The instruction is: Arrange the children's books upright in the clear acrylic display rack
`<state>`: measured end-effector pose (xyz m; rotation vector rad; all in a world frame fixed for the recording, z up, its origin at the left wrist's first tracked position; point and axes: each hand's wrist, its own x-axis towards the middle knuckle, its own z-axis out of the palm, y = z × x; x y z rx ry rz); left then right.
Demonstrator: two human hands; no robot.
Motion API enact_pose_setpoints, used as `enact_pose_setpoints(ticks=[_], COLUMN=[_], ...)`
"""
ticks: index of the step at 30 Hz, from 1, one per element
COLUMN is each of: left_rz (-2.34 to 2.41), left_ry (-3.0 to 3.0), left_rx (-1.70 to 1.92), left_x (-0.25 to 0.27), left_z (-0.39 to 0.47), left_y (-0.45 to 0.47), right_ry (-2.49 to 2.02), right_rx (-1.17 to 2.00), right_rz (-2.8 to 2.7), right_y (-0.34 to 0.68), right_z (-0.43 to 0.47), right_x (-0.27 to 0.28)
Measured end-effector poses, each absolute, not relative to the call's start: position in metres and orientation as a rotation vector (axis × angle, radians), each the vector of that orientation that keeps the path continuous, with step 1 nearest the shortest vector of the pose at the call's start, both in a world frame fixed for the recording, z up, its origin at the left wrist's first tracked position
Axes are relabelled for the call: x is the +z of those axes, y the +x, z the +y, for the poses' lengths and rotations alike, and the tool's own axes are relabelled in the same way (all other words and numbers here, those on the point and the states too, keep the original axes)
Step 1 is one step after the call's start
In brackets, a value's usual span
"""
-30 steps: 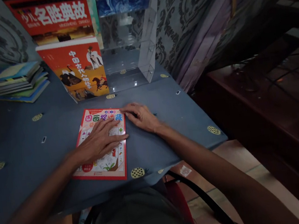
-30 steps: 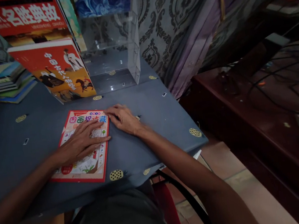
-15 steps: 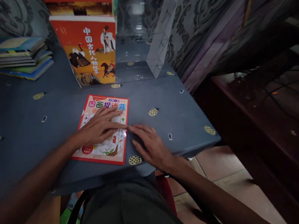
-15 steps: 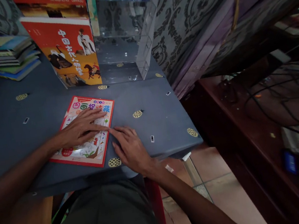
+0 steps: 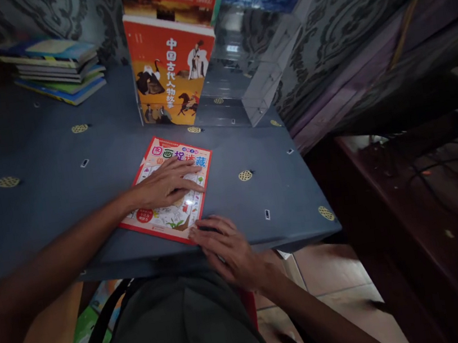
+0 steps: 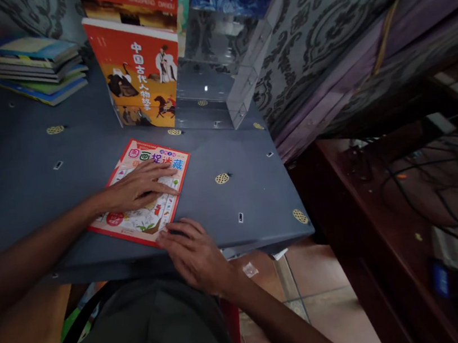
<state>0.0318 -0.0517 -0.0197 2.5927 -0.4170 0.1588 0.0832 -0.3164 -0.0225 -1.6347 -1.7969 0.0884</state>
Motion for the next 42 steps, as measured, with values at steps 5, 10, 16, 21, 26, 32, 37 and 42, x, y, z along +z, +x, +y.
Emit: enact_pose_setpoints(ticks=[5, 10, 16, 21, 26, 32, 37, 42], left_rz=[-0.335, -0.146, -0.077, -0.068, -0.039, -0.322, -0.434, -0.230], left_ry=[2.290, 1.929, 1.708, 1.676, 1.749, 2.335, 2.744, 2.831], left_rx=[0.142, 0.142, 0.138, 0.144, 0.153, 0.156, 0.015, 0.083], left_x=[-0.010, -0.007, -0.008, -0.008, -0.010, -0.014, -0.018, -0.019], left_z=[-0.047, -0.039, -0.037, -0.037, -0.034, -0.051, -0.067, -0.040], left_y=[0.034, 0.035, 0.035, 0.034, 0.034, 0.030, 0.031, 0.049], right_ry=[-1.561, -1.515, -1.474, -1.486, -1.588, -1.696, -1.703, -1.687], right_rx=[0.251, 0.352, 0.356, 0.347, 0.358, 0.308, 0.362, 0.482], right_rz=[-2.082, -2.320, -2.436, -2.444, -2.334, -2.191, -2.136, -2.094], right_y=[0.079, 0.066, 0.049, 0.053, 0.065, 0.068, 0.069, 0.071], right_z=[-0.290, -0.240, -0.191, -0.204, -0.248, -0.278, -0.281, -0.283], right_x=[-0.012, -0.004, -0.009, -0.014, -0.016, -0.022, -0.020, -0.008])
